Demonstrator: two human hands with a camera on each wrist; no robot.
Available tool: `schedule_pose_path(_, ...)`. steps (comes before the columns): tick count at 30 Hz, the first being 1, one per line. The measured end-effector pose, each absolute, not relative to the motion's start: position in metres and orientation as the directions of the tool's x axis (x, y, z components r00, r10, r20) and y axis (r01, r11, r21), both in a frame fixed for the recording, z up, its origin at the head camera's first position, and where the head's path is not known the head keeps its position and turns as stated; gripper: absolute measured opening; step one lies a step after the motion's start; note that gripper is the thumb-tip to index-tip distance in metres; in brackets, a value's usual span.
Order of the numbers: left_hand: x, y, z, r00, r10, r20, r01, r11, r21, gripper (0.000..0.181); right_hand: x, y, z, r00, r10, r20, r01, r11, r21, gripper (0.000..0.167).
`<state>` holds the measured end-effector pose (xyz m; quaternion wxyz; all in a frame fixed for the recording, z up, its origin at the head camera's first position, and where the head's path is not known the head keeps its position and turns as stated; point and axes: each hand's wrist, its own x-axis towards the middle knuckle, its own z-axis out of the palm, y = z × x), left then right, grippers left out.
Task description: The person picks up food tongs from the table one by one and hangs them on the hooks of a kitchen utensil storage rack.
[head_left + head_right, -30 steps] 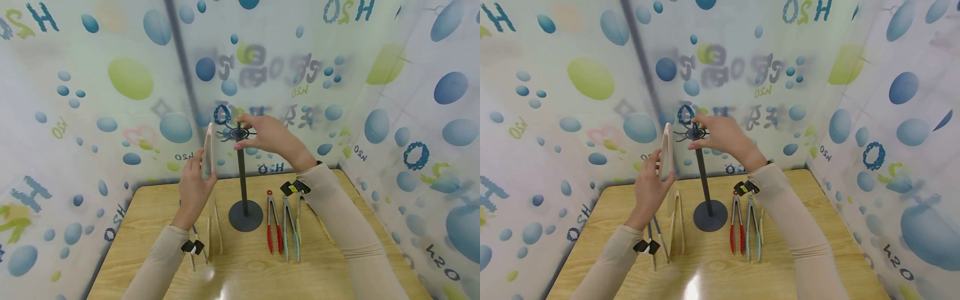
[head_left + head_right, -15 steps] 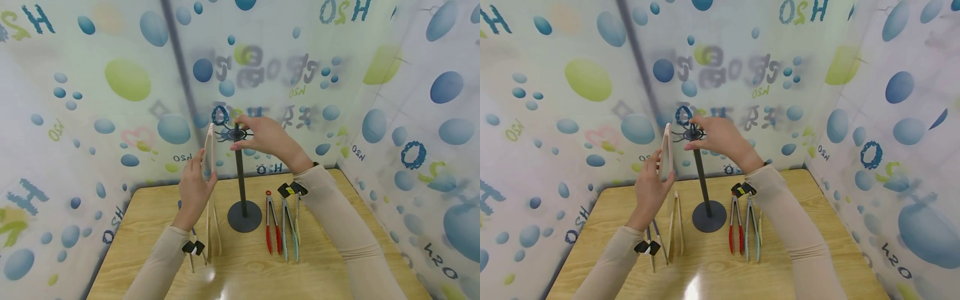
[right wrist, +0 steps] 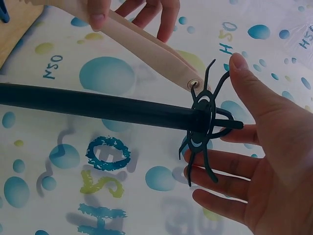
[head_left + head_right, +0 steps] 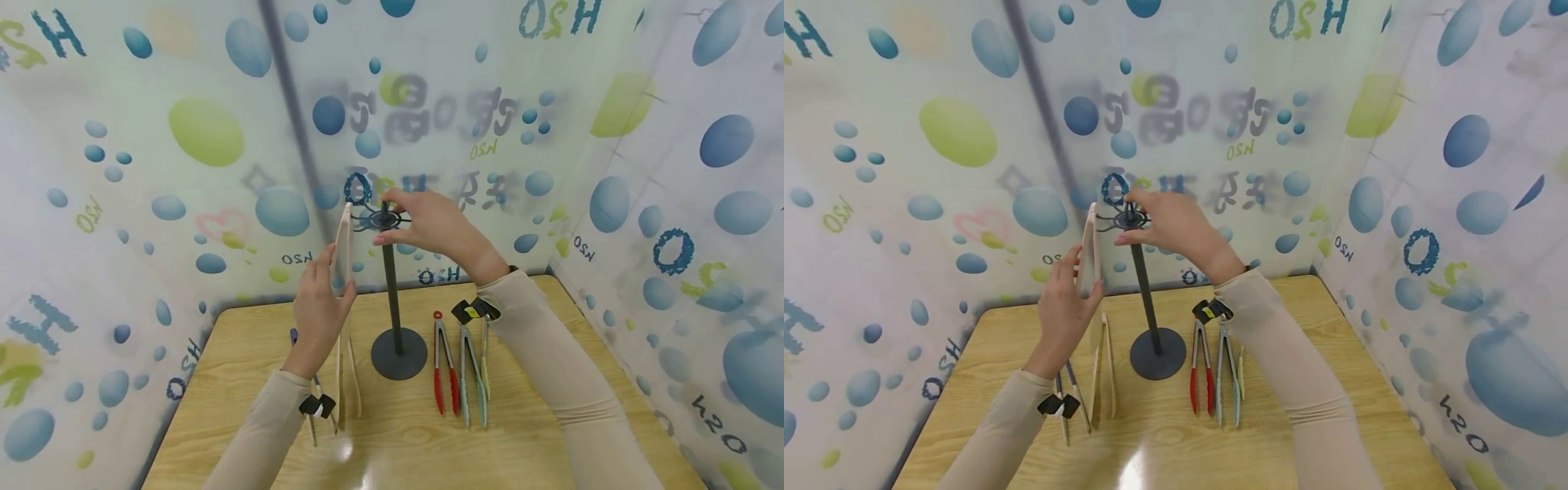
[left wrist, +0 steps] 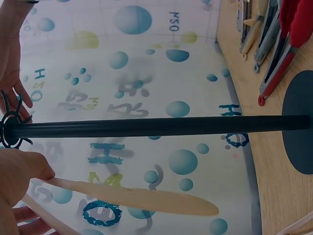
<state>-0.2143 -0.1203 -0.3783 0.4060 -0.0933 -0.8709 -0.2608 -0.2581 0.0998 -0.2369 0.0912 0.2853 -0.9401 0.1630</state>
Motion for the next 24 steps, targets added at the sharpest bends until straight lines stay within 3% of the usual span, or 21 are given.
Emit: schedule_pose_path(24, -0.221, -0.109, -0.390, -0.652, -0.040, 0.758, 0.384, 0.844, 0.375, 0.075, -0.257, 0.100, -0.238, -0.825, -0.498, 0.268, -0.559, 0.790, -0.251, 0.082)
